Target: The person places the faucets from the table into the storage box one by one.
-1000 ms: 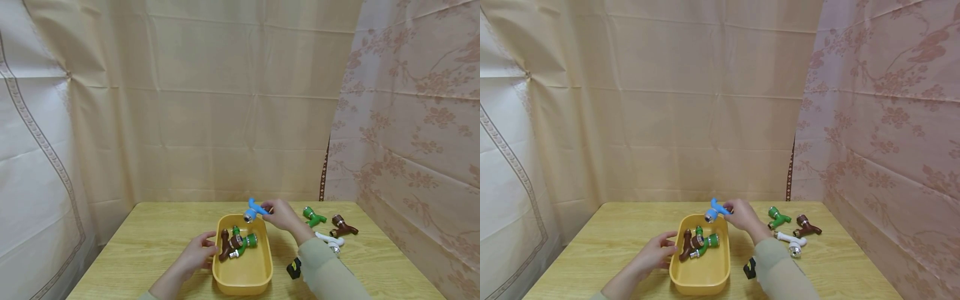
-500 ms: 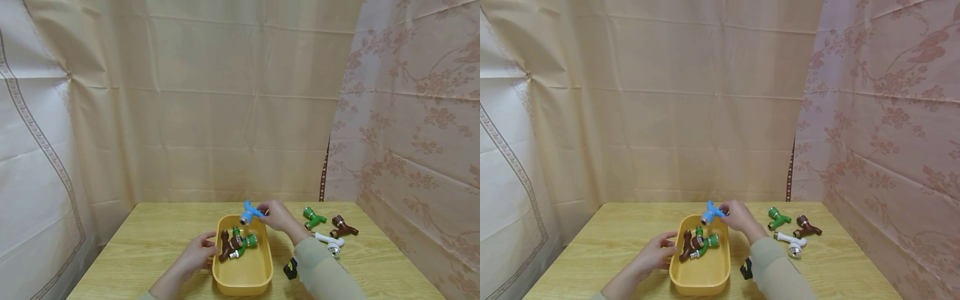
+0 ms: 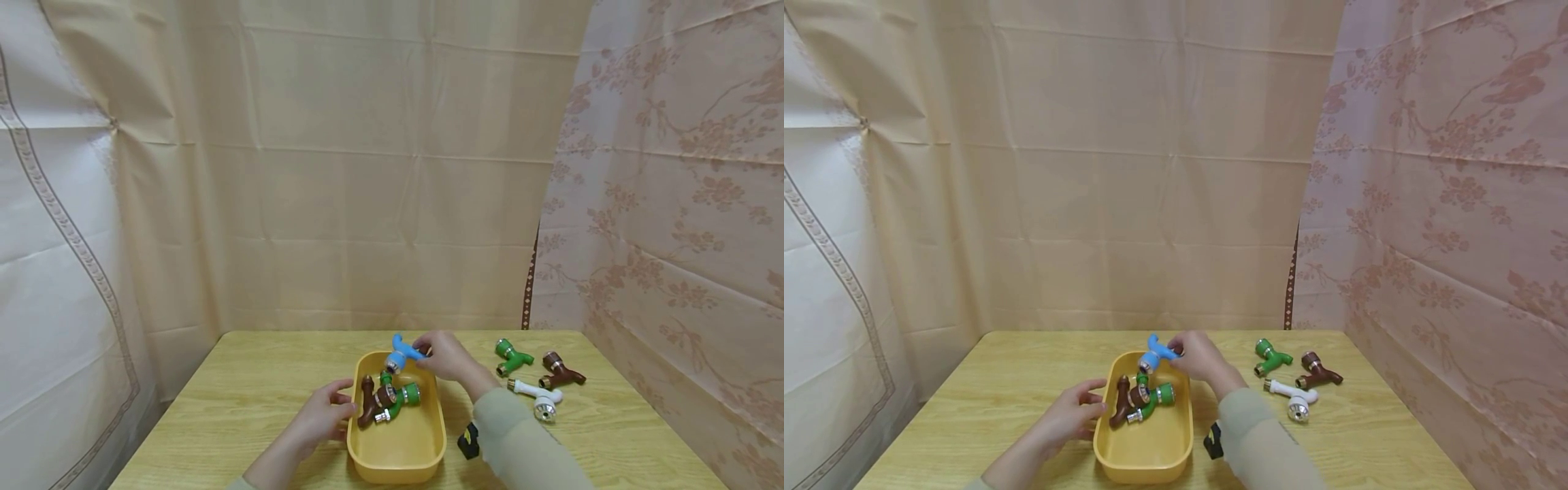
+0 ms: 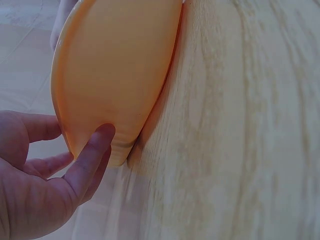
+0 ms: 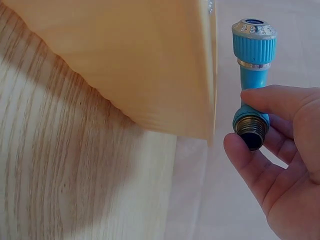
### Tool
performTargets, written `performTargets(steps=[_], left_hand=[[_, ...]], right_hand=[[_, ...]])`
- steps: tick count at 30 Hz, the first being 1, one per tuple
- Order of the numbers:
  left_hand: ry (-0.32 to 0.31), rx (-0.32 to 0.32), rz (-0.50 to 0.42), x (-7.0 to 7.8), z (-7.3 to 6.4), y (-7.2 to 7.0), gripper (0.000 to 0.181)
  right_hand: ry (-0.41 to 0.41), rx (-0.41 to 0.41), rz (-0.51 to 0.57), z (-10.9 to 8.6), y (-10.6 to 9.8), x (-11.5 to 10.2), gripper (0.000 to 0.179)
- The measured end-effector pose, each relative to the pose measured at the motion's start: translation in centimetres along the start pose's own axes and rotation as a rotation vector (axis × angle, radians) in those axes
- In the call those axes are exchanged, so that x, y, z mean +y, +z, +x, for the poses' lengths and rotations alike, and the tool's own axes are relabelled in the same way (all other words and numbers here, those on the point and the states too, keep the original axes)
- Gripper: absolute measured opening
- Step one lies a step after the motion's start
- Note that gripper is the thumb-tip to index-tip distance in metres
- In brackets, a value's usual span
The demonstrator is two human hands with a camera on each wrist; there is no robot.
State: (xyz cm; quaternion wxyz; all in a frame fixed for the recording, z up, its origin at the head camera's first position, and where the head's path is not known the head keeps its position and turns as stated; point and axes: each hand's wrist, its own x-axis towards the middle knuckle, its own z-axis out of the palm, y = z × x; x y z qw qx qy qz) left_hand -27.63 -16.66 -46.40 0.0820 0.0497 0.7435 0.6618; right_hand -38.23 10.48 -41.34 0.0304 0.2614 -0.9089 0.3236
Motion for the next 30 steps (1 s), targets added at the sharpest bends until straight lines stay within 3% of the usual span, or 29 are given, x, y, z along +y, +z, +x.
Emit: performTargets(steps=[30], left_hand=[[0.012,0.008,0.004,0.0,-0.1,0.1,0.060]], right_hand=[[-0.002,-0.066,-0.028,0.3,1.6,-1.0,0.021]])
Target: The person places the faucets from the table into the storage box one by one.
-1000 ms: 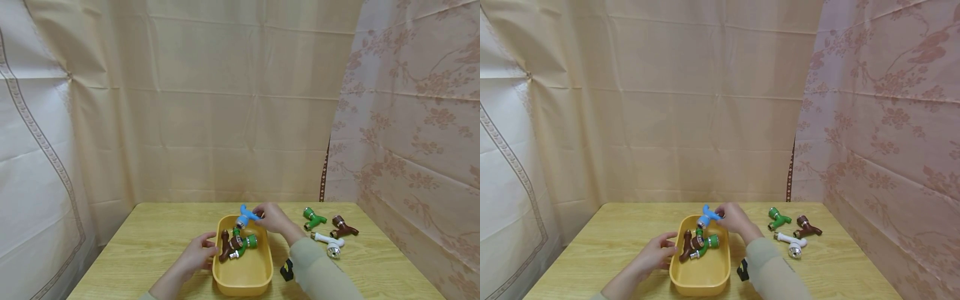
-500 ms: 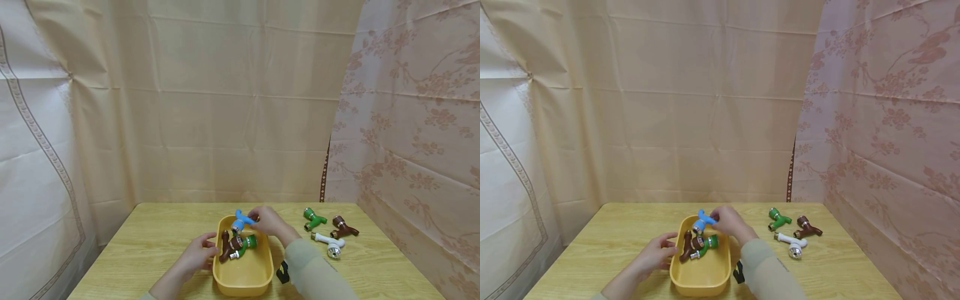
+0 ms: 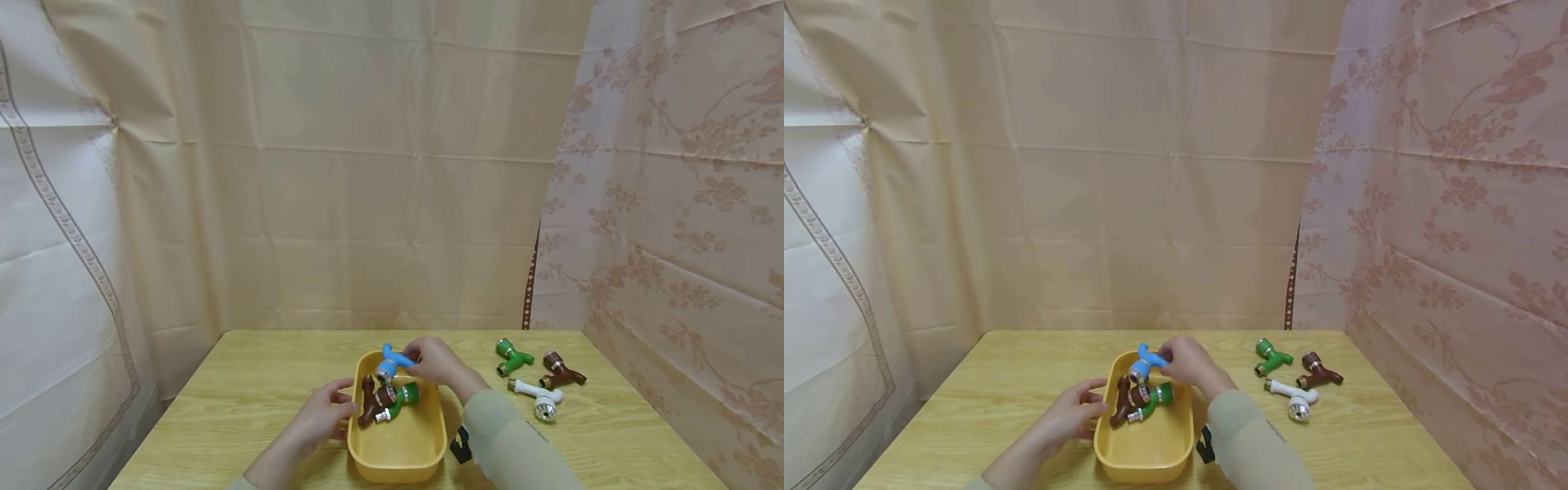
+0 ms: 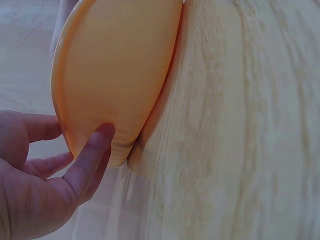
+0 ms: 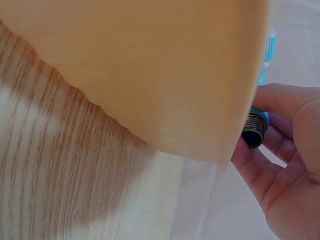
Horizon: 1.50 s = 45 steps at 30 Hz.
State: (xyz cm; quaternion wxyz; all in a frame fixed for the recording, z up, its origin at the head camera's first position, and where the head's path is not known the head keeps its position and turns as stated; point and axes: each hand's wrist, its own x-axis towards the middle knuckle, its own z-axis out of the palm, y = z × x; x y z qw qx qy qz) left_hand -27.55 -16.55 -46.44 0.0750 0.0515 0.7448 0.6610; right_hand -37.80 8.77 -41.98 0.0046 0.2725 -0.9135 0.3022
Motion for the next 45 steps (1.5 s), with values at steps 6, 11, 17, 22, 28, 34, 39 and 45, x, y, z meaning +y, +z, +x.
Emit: performTargets(steps=[6,11,17,22,28,34,39,45], left_hand=[[0.012,0.005,-0.001,0.1,-0.1,0.1,0.060],[0.006,0.001,-0.003,0.2,-0.2,0.1,0.060],[0.012,-0.008,-0.015,0.1,-0.2,0.0,0.060],[0.028,-0.020,-0.035,-0.2,-0.2,-0.1,0.060],[0.028,-0.018,-0.036,-0.2,-0.1,-0.1,0.060],[0.028,-0.011,-0.033,-0.1,-0.1,0.0,0.059],[0.028,-0.008,-0.038,-0.2,-0.1,0.0,0.059],[0.033,-0.011,-0.039,-0.3,-0.1,0.0,0.059]], right_hand=[[-0.004,-0.007,0.017,0.0,0.0,0.0,0.027],[-0.027,0.004,0.012,-0.1,0.0,0.0,0.027],[-0.028,0.002,0.018,-0.2,0.0,0.0,0.027],[-0.005,-0.001,0.029,-0.4,-0.2,-0.1,0.028],[-0.023,0.022,0.038,-0.4,-0.7,-0.4,0.029],[-0.053,0.042,0.027,-0.6,-1.3,-0.4,0.029],[-0.052,0.074,0.022,-0.9,-2.0,-0.3,0.032],[-0.050,0.113,0.018,-1.3,-2.9,-0.2,0.032]])
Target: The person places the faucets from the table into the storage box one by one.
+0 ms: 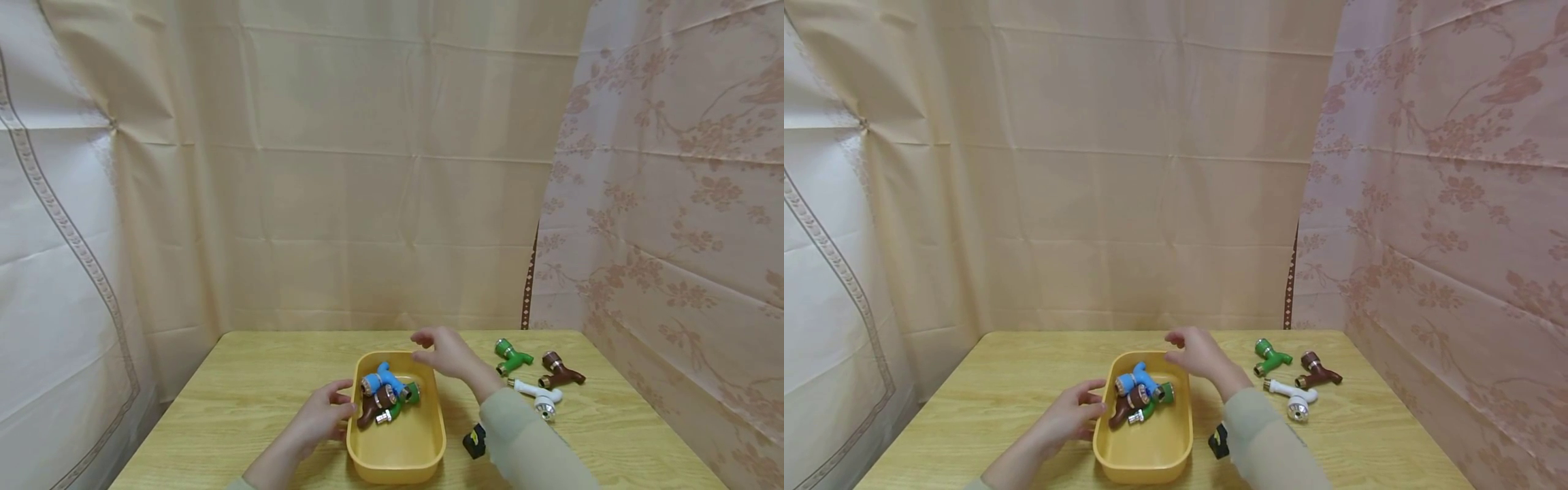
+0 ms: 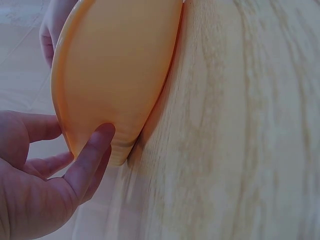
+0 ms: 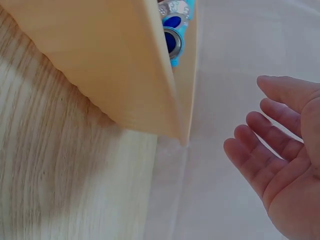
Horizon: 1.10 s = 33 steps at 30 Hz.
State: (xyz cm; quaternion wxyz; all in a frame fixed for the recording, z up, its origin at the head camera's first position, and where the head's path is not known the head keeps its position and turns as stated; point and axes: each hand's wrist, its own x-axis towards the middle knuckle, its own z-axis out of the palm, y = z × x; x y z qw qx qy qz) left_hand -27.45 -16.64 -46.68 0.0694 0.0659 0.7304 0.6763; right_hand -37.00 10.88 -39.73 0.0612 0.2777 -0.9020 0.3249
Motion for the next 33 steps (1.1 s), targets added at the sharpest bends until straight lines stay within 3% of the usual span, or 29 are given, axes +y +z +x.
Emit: performTargets(steps=[11,33], left_hand=[[-0.017,-0.004,0.001,0.2,-0.1,0.1,0.060],[-0.023,0.003,0.020,0.2,0.0,0.1,0.058]], right_hand=[[0.053,0.044,0.029,-0.7,-1.3,0.1,0.032],[0.028,0.099,0.037,-2.6,-3.7,1.5,0.035]])
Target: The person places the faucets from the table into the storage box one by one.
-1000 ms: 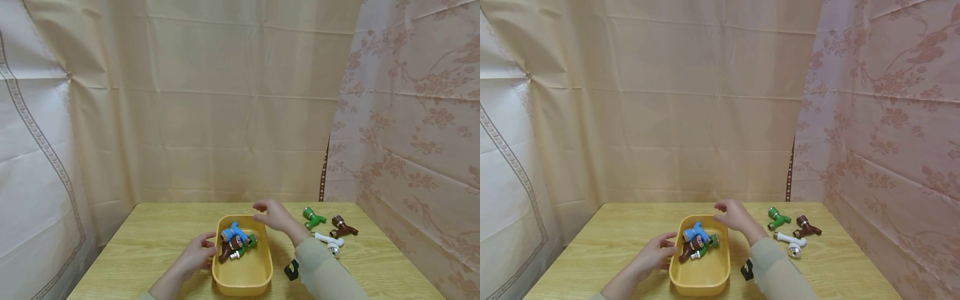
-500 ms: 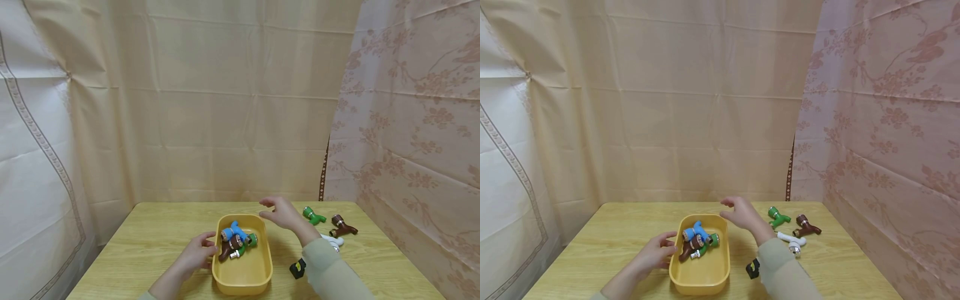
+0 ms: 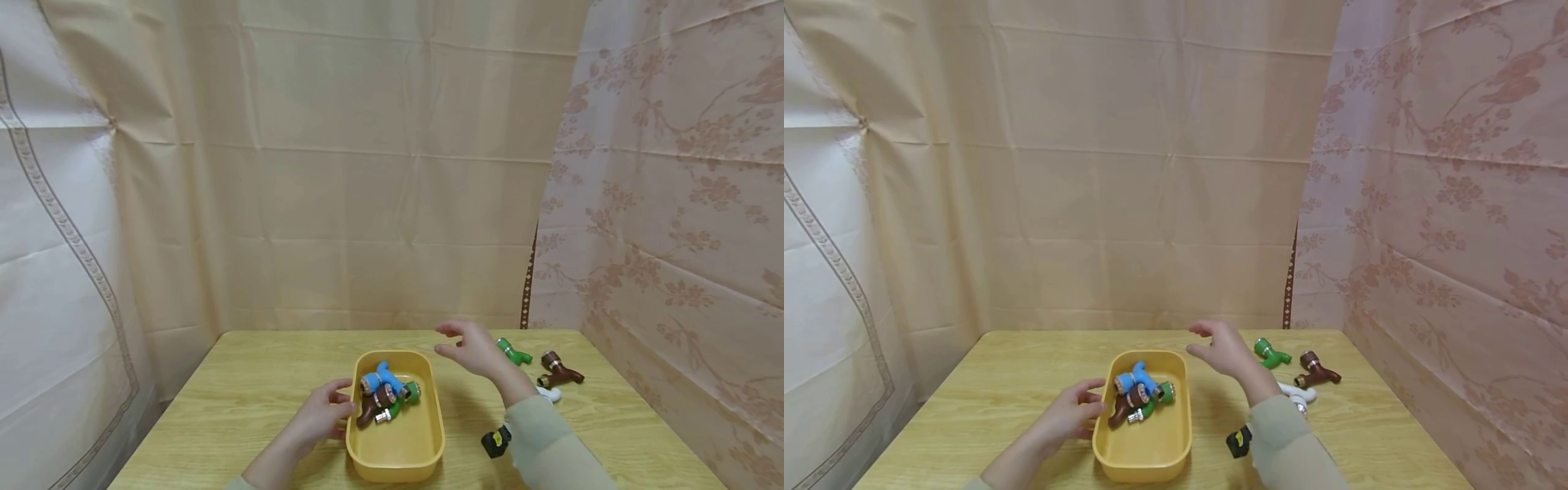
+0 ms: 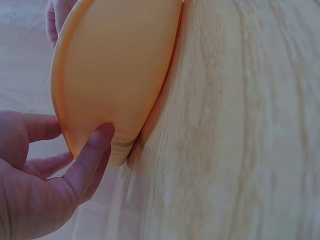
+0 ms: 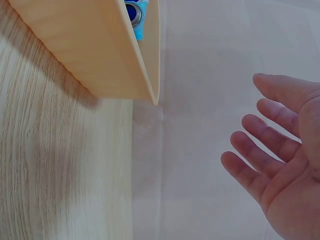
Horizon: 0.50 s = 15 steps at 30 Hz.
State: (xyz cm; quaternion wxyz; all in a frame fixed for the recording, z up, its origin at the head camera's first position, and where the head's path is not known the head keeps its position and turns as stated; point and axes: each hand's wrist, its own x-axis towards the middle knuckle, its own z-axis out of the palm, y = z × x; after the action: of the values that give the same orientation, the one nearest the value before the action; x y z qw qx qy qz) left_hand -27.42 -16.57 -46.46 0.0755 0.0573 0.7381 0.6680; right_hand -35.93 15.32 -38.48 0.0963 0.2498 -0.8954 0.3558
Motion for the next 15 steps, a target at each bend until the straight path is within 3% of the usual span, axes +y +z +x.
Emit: performTargets(steps=[15], left_hand=[[0.007,0.001,0.005,0.04,-0.09,-0.06,0.058]], right_hand=[[0.018,0.011,0.027,-1.00,-0.88,0.89,0.042]])
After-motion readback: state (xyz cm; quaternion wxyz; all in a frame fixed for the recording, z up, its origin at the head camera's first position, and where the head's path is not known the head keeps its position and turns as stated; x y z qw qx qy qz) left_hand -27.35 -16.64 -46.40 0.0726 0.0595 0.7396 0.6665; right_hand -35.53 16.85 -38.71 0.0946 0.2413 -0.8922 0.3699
